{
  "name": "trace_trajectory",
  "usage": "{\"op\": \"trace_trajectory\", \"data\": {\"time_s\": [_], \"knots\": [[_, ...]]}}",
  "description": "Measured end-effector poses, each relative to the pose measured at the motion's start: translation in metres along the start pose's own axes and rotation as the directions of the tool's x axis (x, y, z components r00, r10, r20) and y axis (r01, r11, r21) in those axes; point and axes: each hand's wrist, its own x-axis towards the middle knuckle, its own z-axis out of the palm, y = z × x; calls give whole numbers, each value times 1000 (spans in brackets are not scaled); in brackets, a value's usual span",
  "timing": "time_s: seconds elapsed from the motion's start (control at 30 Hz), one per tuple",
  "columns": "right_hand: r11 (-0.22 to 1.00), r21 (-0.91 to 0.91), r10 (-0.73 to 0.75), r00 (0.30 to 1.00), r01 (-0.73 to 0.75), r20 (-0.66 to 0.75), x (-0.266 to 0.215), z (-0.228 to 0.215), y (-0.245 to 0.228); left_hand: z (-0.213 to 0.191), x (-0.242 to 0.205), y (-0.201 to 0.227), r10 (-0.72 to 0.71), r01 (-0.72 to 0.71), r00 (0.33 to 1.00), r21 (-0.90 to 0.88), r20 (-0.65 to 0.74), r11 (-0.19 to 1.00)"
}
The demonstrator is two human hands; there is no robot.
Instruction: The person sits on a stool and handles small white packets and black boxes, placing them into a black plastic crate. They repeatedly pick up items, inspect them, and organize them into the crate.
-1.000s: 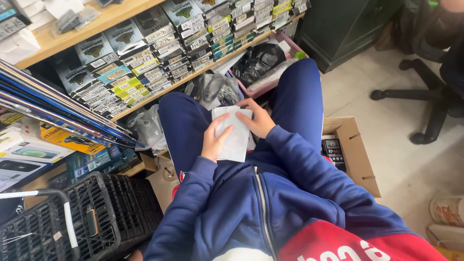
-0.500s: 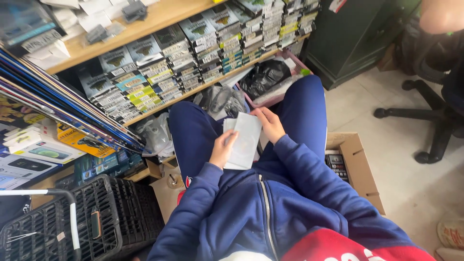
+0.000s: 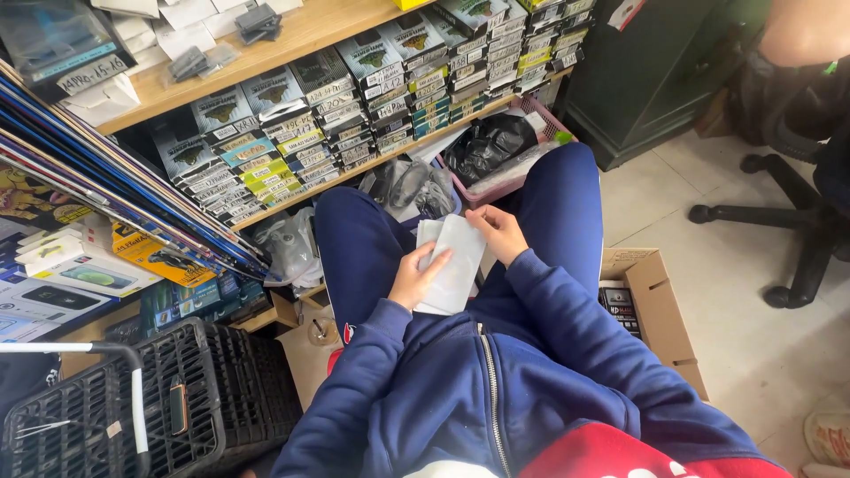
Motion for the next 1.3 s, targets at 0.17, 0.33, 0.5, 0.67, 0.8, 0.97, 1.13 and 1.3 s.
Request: {"op": "trace_trajectory", "data": {"time_s": [0.17,0.33,0.5,0.67,0.8,0.97,1.13,1.3], "knots": [[996,81,29,999,-30,16,-27,10,-43,-1,-7,14,25,-26,1000,44,14,999],[988,138,63,998,-62,0,-25,3,-37,-2,-3,15,37,-40,998,46,49,998],[974,216,79,996,-66,-50,-9,3,-15,-2,-7,23,21,-23,997,22,73,999],[947,318,92,985,-42,-144,-11,-1,-28,-6,-9,34,7,-10,995,33,96,999],[927,356,154,985,-118,-74,-15,3,-26,-5,-5,33,7,-9,998,26,64,1000],[951,307,90,984,-39,-154,-32,5,-63,-3,-8,28,-12,9,998,46,58,999],[944,313,132,989,-103,-71,-18,7,-25,-4,-8,22,-27,26,999,25,21,999],[957,287,80,991,-46,-109,-13,2,-17,-2,-6,26,-46,46,999,11,10,999]]}}
